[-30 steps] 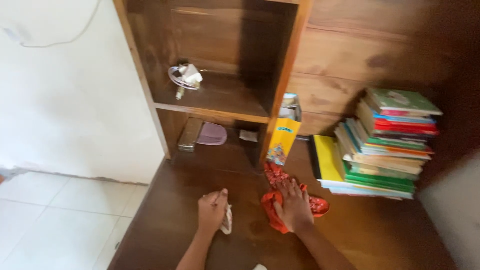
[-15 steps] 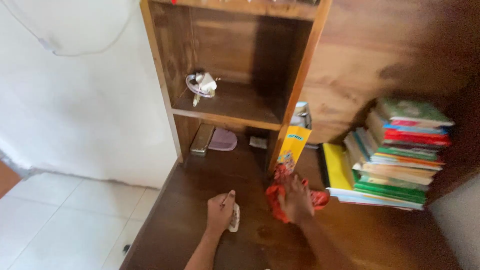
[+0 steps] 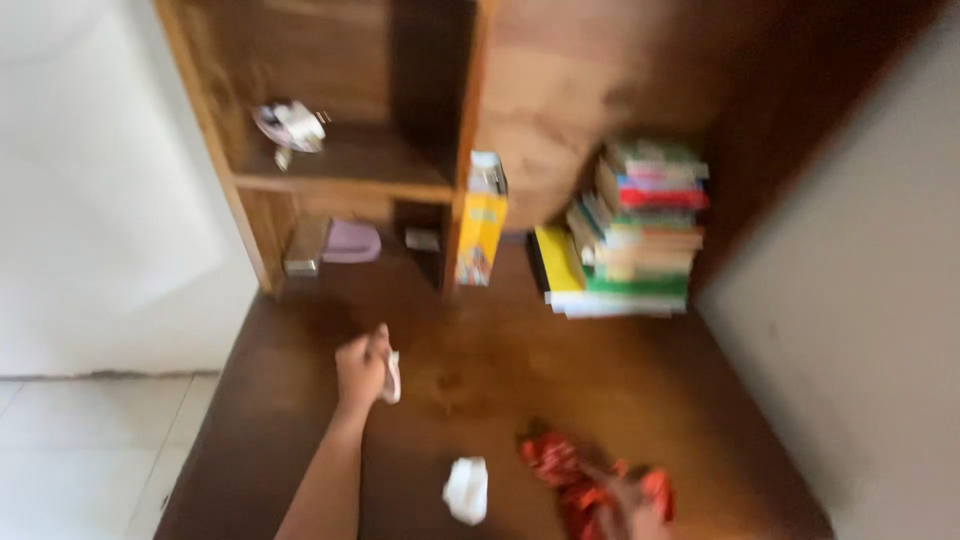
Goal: The person wipes a wooden desk surface using two cloths, one red and one patterned. They repeatedly rub and wipe different areas of the desk while a stack of books and a yellow box remain on the right side.
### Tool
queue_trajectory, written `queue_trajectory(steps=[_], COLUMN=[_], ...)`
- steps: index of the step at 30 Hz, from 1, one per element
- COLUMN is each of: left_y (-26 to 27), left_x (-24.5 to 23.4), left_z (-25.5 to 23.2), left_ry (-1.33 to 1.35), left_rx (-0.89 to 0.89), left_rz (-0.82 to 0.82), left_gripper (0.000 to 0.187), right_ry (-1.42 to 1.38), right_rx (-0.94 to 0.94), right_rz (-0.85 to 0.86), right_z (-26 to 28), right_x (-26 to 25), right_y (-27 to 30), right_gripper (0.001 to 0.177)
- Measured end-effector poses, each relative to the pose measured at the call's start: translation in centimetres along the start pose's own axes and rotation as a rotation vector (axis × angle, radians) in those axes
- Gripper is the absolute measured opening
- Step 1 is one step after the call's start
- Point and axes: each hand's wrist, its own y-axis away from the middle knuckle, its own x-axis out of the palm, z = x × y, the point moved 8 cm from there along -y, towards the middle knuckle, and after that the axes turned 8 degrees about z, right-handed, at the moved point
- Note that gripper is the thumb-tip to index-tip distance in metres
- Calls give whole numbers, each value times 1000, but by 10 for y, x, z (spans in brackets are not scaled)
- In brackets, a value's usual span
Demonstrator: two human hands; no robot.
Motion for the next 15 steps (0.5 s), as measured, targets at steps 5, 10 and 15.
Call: queue_trajectory(steps=[5, 10, 15], left_y=[24, 28, 33], left_x=[-16, -18, -21], left_z=[-45, -56, -65], left_ry=[277, 357, 328], left_rx=[-160, -157, -218], left_rz=[62, 29, 66], left_gripper=[50, 51, 52], right_ry=[20, 199, 274], right_rx=[126, 390, 234], right_rz=[-81, -105, -349], right_z=[-49, -10, -7], right_x=[-60, -120, -112], right_y=[68, 88, 80], right_gripper=[32, 24, 37])
